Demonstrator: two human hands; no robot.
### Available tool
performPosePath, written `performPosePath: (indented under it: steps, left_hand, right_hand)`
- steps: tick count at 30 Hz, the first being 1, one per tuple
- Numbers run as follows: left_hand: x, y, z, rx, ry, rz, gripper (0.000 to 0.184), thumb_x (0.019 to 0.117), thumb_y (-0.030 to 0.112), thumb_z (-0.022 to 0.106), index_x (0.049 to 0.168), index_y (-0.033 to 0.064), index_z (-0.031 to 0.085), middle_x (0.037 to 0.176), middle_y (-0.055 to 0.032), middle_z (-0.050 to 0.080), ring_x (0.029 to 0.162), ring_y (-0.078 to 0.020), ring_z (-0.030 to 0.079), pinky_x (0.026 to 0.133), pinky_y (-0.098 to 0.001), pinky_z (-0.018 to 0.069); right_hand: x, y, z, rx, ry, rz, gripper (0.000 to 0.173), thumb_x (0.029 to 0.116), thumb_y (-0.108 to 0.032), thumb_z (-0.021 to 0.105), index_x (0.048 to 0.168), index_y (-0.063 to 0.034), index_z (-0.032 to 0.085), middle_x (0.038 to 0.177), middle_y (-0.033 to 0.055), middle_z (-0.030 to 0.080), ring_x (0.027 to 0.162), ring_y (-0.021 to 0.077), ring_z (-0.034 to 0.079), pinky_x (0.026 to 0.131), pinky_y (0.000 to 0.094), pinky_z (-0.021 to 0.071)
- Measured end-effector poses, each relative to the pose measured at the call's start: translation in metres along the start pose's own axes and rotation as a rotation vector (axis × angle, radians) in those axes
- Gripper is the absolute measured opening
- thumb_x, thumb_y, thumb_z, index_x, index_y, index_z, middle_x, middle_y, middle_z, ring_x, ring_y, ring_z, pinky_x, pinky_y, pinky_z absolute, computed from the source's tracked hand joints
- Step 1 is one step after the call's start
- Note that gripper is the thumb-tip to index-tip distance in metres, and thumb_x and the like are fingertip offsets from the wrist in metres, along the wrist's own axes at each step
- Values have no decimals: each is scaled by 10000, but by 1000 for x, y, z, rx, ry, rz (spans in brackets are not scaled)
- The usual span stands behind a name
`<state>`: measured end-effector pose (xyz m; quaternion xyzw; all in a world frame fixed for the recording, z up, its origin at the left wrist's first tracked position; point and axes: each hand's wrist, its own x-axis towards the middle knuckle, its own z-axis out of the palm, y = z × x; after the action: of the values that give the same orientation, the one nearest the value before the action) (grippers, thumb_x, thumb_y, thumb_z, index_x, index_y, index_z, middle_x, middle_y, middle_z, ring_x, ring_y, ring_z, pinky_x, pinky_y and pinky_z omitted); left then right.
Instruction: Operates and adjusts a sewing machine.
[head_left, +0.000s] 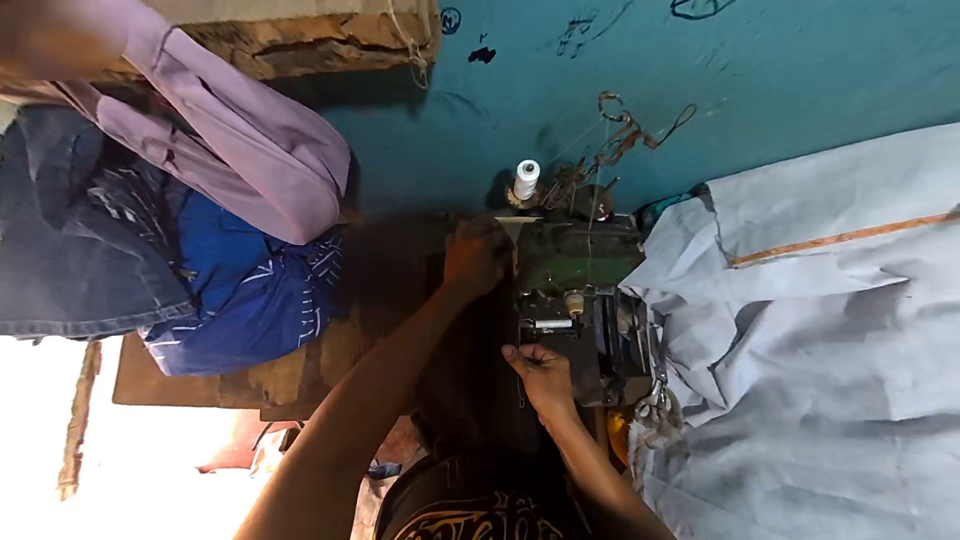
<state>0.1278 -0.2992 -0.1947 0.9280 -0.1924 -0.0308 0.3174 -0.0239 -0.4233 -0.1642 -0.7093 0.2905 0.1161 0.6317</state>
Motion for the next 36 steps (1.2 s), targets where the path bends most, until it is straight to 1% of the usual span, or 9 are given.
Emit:
performPosePath:
  steps: [1,4,7,12,16,22,26,29,36]
  left_hand:
    - [4,-4,1,7,18,27,162,900,153,689,1029,91,766,1318,-146,628,1259,-427,532,935,-661,433]
    - [8,-13,2,30,7,93,185,926,190,672,1066,94,747,1426,-145,573,1365,-411,473,1084,-675,326]
    - [12,-19,4,72,10,127,261,976,266,638,1142,80,715,1453,-140,570,1400,-418,458,1067,-695,336]
    - [23,-22,1,129,-36,139,333,1017,292,574,1256,87,683,1379,-119,631,1303,-370,564,1047,-666,377]
    - [35,-30,0,147,10,210,280,1018,263,562,1177,77,700,1268,-133,684,1171,-356,647,1003,-592,462]
    - [42,-27,-5,104,-15,199,231,1029,148,513,1115,33,694,1135,-175,702,1046,-384,690,861,-570,544]
    - [51,-27,-10,70,-46,145,282,1064,249,519,1081,13,674,1087,-185,693,990,-384,698,789,-587,548]
    - [56,-28,-9,36,-80,102,320,1064,288,529,1105,4,671,1098,-198,690,971,-394,702,797,-605,548]
    - [68,-33,-11,-19,-104,65,297,1064,237,521,1102,-27,652,1101,-213,683,1005,-387,692,856,-590,535]
  right_hand:
    - [1,-1,1,13,2,-4,158,899,-97,771,799,-6,690,697,-22,613,635,0,542,619,172,470]
    - [1,2,3,46,0,7,189,900,-85,765,752,-16,671,658,-37,589,599,-7,524,591,167,458]
    - [0,4,3,63,-20,8,194,907,-77,754,746,-22,661,649,-40,582,593,-7,518,587,169,455]
    - [1,3,-3,102,-110,72,88,905,-44,746,844,-1,700,729,-14,652,664,12,593,651,186,518]
    - [3,-1,-6,131,-163,92,70,882,12,746,855,5,682,782,8,661,727,36,625,707,202,557]
    - [-1,4,5,169,-122,81,136,880,33,734,785,-13,648,719,-14,622,672,19,595,675,188,546]
    - [0,5,10,171,-85,64,99,891,24,728,819,4,664,736,-6,643,686,23,614,678,193,555]
    - [-1,7,11,180,-69,67,45,902,9,726,881,28,691,773,14,673,715,29,637,701,204,566]
    - [4,3,15,163,-38,74,179,912,-13,723,750,-14,647,658,-29,600,604,2,556,610,172,507]
